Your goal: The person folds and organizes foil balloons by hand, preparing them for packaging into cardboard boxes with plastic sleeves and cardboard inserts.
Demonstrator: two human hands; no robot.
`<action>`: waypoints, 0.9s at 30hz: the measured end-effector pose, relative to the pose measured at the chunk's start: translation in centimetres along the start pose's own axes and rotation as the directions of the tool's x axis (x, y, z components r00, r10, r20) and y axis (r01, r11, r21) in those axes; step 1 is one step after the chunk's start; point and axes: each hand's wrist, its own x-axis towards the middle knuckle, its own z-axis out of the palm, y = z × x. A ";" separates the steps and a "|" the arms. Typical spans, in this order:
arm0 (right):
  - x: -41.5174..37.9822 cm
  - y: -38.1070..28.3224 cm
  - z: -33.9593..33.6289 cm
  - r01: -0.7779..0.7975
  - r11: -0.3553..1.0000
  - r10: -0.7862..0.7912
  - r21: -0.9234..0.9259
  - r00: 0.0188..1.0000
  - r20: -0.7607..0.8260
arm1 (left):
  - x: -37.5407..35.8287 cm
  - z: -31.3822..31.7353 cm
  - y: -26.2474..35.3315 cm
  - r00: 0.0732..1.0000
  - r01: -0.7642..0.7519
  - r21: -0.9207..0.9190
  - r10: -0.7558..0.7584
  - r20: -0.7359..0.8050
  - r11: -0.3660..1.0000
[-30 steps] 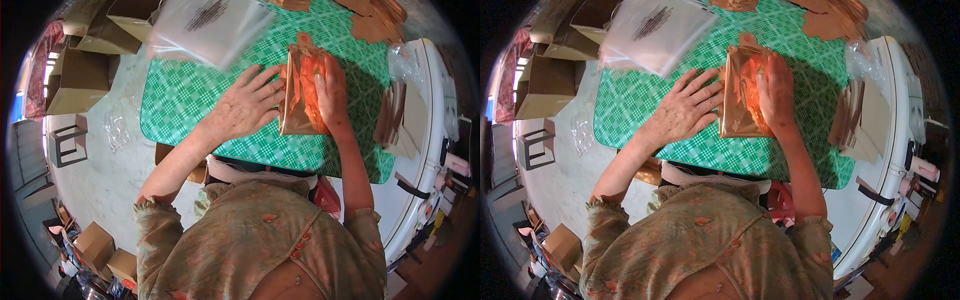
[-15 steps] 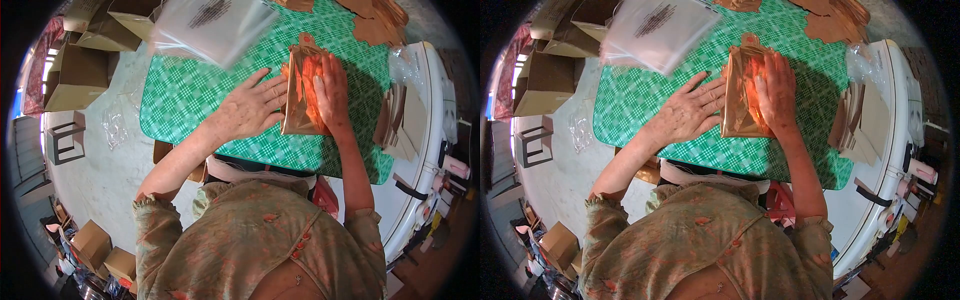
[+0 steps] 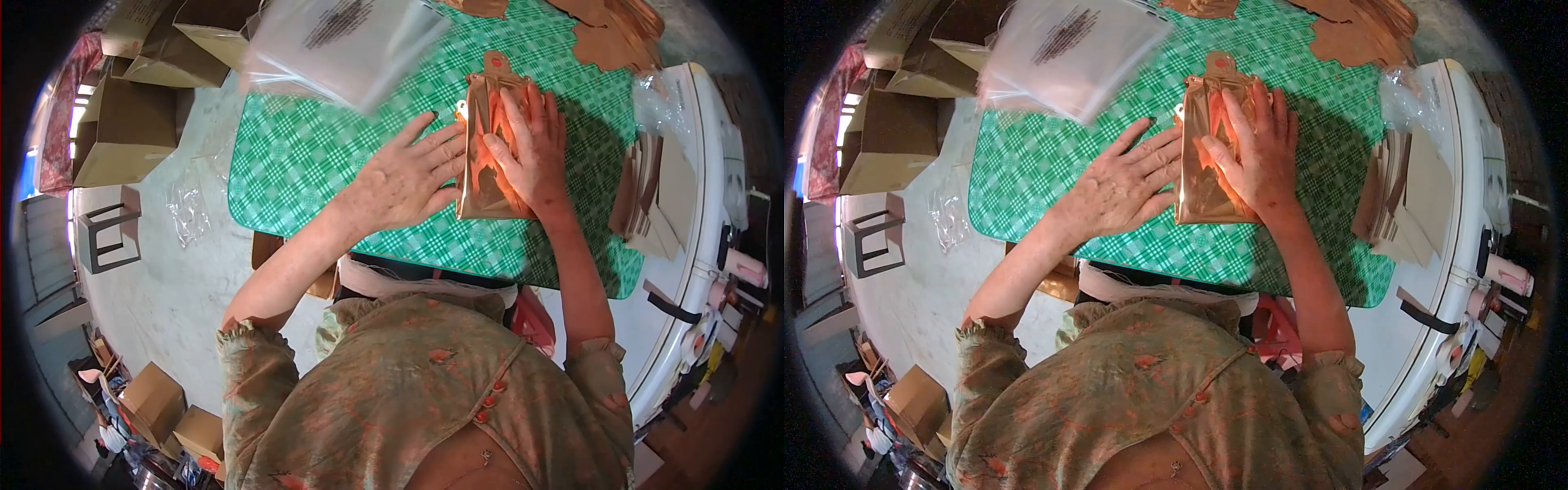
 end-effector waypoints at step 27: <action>-2.0 -2.6 -0.7 0.131 0.986 -0.122 -0.101 0.989 0.088 | -1.3 -0.5 0.1 0.995 0.082 0.048 -0.084 0.047 0.995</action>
